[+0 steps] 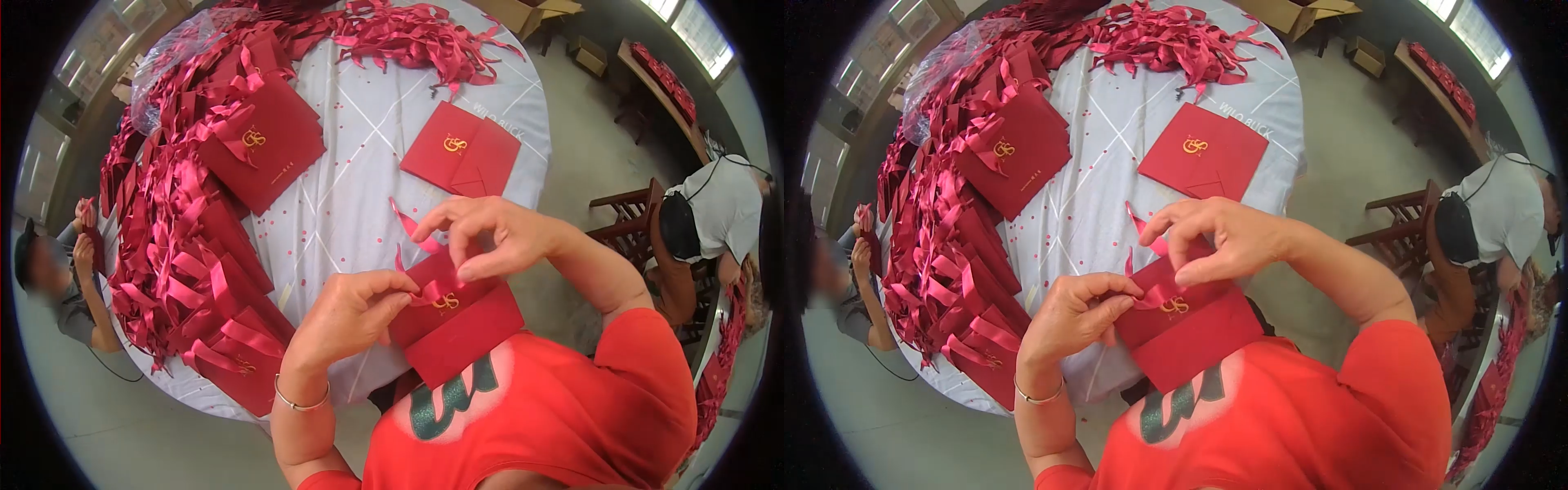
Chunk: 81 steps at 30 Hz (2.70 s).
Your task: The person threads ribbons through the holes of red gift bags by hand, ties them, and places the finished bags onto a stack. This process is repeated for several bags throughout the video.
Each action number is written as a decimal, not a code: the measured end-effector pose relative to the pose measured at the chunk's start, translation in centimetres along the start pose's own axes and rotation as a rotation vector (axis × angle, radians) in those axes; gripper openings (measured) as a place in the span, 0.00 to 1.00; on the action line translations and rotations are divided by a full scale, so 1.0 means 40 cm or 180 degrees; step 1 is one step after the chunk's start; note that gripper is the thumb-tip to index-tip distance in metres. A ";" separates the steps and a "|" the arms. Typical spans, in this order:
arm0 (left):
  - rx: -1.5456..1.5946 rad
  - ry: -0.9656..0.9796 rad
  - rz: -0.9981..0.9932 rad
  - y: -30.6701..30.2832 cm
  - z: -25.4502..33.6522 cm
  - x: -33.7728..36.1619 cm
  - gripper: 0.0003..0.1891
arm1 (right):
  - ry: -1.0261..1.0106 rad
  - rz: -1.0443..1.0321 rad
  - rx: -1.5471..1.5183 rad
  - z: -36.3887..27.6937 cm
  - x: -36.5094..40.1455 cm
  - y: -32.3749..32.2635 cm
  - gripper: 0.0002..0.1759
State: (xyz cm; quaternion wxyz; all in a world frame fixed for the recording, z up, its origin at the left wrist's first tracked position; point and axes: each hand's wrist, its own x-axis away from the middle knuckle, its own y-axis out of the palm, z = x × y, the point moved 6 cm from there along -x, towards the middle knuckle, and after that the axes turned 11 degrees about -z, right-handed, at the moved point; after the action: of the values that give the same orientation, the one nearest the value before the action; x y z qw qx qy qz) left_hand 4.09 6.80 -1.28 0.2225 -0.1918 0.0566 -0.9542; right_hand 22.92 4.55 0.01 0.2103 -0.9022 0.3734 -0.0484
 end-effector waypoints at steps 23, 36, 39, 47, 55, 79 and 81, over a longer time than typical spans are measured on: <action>0.0009 -0.0020 0.0134 0.002 0.015 0.006 0.06 | 0.1030 -0.0797 -0.0863 0.130 -0.166 0.002 0.11; -0.0148 -0.0086 0.0219 0.005 -0.017 -0.020 0.06 | 0.1769 0.0360 -0.0460 0.117 -0.182 -0.025 0.13; -0.0119 -0.0082 0.0217 0.003 -0.018 -0.022 0.06 | 0.1220 0.0704 0.0653 0.112 -0.188 -0.060 0.14; 0.0012 -0.0107 0.0197 -0.004 -0.031 -0.021 0.06 | 0.1511 0.1177 -0.0210 0.118 -0.149 -0.123 0.11; -0.0088 -0.0050 0.0176 -0.005 -0.042 -0.026 0.06 | 0.2037 0.0601 0.0370 0.110 -0.162 -0.080 0.12; -0.0149 -0.0028 0.0373 0.001 -0.027 -0.022 0.10 | 0.2052 0.0265 0.0318 0.176 -0.223 -0.068 0.14; -0.0087 -0.0011 0.0225 0.004 -0.031 -0.027 0.11 | 0.1950 0.0511 -0.0016 0.172 -0.213 -0.067 0.14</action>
State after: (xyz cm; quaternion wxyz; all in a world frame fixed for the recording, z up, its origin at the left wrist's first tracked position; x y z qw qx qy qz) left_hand 4.55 7.17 -2.83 0.2536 -0.1944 0.0759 -0.9445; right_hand 20.24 14.52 -4.50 0.0890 -0.8138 0.4895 -0.3002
